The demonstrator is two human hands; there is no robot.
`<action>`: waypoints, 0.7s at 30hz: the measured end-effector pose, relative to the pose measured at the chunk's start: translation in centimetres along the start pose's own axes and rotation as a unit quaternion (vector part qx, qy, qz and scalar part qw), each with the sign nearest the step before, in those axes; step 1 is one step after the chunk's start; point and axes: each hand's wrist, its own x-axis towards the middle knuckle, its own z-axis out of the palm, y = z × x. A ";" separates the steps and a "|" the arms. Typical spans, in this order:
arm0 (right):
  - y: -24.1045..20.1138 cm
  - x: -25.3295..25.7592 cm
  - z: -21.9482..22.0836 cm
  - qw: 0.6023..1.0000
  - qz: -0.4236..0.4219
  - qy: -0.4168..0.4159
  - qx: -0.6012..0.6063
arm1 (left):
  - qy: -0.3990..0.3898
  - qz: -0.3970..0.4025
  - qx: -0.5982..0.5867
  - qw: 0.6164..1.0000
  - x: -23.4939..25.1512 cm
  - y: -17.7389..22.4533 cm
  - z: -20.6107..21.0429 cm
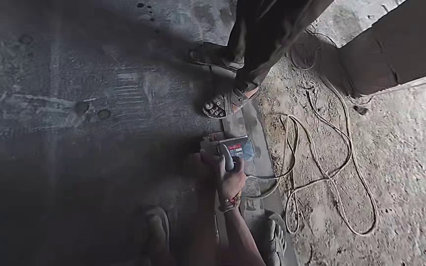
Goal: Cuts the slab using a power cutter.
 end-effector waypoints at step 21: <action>-1.8 0.9 0.2 1.000 -0.001 0.005 -0.012 | 0.044 0.028 0.020 0.998 -0.2 -2.8 4.7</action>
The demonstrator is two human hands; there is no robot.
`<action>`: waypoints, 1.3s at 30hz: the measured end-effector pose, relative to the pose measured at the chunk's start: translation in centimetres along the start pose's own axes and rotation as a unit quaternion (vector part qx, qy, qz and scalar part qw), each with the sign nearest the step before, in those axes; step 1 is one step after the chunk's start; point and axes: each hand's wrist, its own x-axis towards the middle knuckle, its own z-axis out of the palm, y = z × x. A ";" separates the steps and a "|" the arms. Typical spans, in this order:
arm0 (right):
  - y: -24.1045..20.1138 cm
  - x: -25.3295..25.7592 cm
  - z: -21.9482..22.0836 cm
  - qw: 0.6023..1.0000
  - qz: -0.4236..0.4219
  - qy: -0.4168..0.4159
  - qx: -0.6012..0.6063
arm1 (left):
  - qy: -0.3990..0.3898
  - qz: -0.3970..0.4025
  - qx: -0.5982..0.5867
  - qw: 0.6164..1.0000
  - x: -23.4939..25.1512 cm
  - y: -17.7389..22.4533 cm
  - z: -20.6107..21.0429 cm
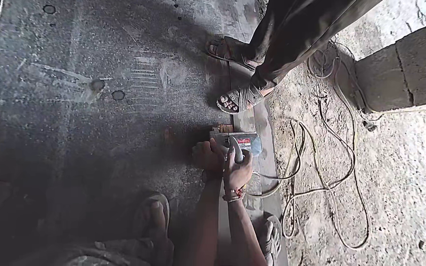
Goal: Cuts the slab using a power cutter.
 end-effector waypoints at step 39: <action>-1.5 2.7 1.0 0.998 -0.015 -0.051 0.014 | -0.013 -0.030 -0.024 0.999 2.0 1.0 1.9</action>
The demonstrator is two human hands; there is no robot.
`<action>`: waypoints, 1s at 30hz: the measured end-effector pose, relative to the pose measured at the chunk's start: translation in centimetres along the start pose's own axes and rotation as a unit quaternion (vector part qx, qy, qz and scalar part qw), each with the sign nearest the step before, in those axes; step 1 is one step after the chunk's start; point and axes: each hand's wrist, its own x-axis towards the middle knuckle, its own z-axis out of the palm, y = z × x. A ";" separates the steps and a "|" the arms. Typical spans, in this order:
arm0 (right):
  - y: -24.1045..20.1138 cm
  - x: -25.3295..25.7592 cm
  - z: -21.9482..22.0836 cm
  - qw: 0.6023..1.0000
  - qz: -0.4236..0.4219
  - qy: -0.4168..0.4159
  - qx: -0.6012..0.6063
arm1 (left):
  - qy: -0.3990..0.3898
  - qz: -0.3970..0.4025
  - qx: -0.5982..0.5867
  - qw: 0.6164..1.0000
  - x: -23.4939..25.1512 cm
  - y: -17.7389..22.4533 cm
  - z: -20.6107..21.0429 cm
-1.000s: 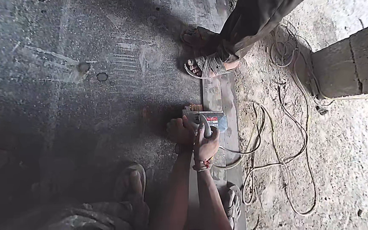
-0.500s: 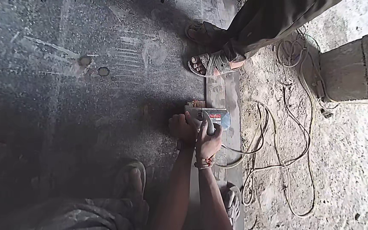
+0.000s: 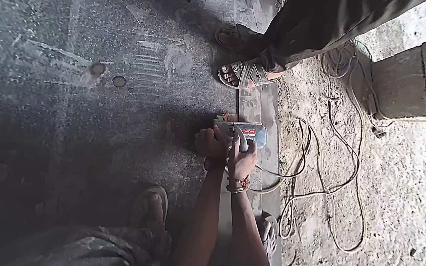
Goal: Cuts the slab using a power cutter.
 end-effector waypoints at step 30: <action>-1.3 1.9 0.6 0.999 0.012 -0.024 0.030 | -0.047 -0.030 -0.007 0.998 1.5 0.8 0.9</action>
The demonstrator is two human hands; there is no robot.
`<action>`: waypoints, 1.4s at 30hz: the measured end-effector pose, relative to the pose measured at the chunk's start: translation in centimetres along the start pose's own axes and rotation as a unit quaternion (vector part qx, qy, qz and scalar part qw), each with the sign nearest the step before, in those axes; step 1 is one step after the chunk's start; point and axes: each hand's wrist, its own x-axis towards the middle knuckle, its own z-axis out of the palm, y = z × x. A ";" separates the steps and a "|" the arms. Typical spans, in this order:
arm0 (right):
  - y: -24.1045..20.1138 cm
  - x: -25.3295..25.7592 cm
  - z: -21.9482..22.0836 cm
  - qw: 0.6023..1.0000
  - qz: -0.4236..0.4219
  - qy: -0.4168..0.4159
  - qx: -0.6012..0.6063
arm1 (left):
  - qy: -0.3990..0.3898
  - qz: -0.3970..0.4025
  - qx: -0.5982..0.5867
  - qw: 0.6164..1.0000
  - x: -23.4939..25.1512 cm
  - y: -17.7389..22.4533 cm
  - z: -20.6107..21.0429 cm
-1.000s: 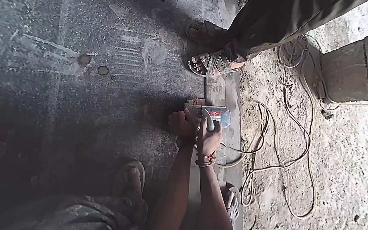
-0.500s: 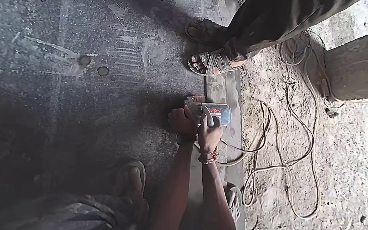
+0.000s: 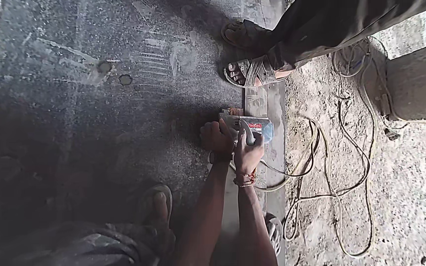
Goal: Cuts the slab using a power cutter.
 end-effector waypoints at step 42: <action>0.6 2.7 0.7 0.984 -0.051 -0.123 0.121 | 0.126 0.044 -0.037 0.990 2.4 0.5 2.6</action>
